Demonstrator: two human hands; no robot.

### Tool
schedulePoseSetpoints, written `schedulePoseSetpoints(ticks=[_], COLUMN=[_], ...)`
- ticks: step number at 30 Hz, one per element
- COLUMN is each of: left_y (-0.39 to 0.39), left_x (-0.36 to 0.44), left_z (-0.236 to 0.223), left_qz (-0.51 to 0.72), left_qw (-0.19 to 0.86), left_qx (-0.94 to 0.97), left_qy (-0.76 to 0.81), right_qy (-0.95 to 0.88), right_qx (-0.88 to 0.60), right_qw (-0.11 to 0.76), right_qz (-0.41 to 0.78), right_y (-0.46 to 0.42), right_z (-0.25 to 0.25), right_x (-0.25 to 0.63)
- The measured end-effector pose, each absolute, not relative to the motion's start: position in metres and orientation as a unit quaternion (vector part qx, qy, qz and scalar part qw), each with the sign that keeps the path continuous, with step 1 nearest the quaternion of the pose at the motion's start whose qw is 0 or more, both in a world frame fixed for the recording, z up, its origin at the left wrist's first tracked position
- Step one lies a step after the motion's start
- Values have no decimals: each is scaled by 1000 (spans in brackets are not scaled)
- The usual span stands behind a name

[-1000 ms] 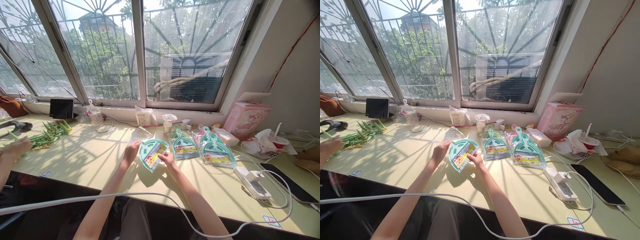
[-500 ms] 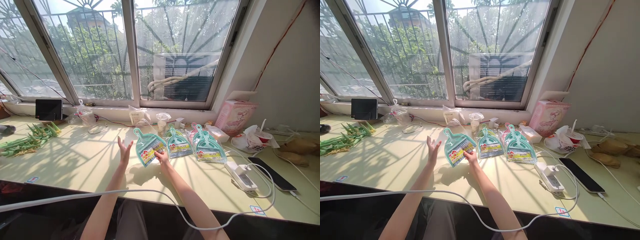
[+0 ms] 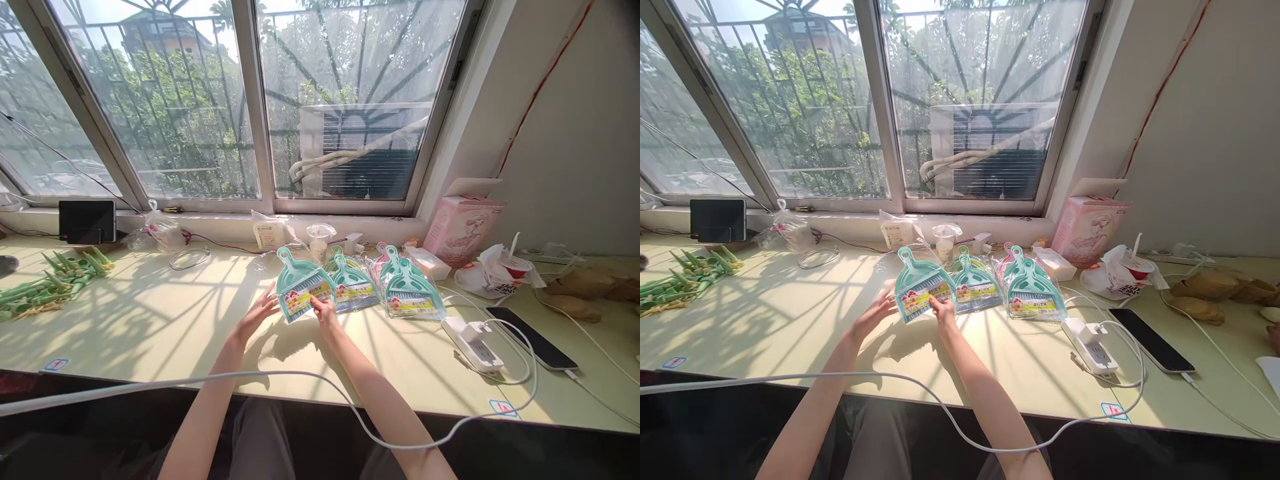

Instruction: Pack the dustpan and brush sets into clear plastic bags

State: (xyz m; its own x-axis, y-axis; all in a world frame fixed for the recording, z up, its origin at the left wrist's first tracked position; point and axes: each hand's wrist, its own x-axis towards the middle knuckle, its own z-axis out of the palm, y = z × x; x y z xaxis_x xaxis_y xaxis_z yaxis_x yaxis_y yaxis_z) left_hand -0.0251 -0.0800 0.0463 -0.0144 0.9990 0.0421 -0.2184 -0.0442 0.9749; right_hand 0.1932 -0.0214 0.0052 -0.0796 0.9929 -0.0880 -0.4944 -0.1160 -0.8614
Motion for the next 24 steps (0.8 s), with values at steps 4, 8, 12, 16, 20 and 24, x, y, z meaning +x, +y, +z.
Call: schedulePoseSetpoints(ticks=[4, 8, 12, 16, 20, 24], left_y=[-69, -75, -87, -76, -58, -69], left_x=[8, 35, 29, 22, 38, 50], left_z=[42, 14, 1, 18, 24, 4], left_qz=[623, 623, 586, 631, 646, 614], left_qw=[509, 503, 528, 481, 460, 482], left_qx=[395, 362, 347, 325, 329, 396], left_qy=[444, 477, 508, 514, 513, 484], right_qy=[-363, -364, -349, -341, -352, -330], right_qx=[-383, -392, -412, -429, -423, -428], right_qw=[561, 573, 574, 569, 564, 568], right_qz=[637, 621, 616, 614, 616, 621], right_y=[-24, -23, -21, -24, -29, -28], right_z=[9, 9, 10, 18, 23, 20], right_x=[190, 191, 197, 200, 197, 197])
